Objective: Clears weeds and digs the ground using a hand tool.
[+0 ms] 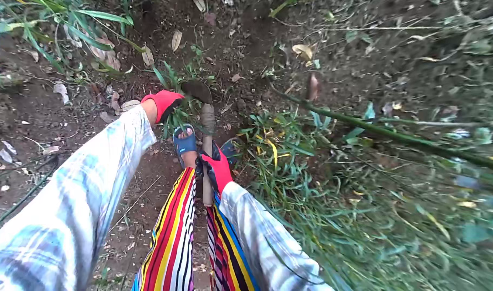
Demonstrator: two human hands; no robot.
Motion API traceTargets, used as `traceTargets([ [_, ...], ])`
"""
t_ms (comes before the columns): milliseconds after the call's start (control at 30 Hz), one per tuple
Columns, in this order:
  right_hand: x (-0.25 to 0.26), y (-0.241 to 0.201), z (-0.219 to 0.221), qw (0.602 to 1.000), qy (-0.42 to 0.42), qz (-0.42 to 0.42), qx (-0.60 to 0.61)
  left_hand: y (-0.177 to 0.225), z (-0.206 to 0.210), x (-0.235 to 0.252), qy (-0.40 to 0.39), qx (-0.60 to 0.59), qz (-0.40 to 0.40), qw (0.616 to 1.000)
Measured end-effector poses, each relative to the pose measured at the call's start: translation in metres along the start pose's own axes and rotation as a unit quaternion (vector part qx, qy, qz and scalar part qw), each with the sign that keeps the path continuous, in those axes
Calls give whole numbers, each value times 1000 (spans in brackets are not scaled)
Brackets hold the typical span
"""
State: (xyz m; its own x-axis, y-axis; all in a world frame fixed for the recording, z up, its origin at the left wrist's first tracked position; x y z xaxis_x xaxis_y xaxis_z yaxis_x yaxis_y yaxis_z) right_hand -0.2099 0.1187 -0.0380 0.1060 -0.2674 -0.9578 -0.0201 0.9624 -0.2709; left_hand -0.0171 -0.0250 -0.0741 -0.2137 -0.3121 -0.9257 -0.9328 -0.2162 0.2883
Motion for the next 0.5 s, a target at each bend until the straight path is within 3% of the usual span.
traceTargets([
  [133, 16, 15, -12, 986, 26, 6, -165, -4, 7, 3, -18, 6, -60, 998],
  [200, 24, 28, -19, 957, 49, -3, -286, -9, 12, 5, -10, -15, -97, 995],
  [267, 34, 45, -21, 921, 73, 1, -383, -4, 13, 6, -15, 52, -80, 995],
  [367, 44, 59, -4, 915, 86, -15, -394, 11, 9, 10, -27, 135, -53, 989],
  [500, 43, 15, 47, 945, 41, 15, -324, 9, -1, 9, -27, 137, -88, 986],
])
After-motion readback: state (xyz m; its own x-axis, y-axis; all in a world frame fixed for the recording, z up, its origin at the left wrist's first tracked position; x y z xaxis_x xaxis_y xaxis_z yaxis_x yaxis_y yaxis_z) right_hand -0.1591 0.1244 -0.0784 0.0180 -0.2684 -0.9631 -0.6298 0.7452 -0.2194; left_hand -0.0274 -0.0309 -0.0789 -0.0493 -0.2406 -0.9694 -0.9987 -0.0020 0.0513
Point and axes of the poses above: each hand's wrist, its own x-axis towards the middle knuckle, its own z-axis out of the palm, y = z × x, the point moved 8 cm from there along x, towards the middle knuckle, and after that the axes turned 5 degrees about x, right-handed, at the moved point
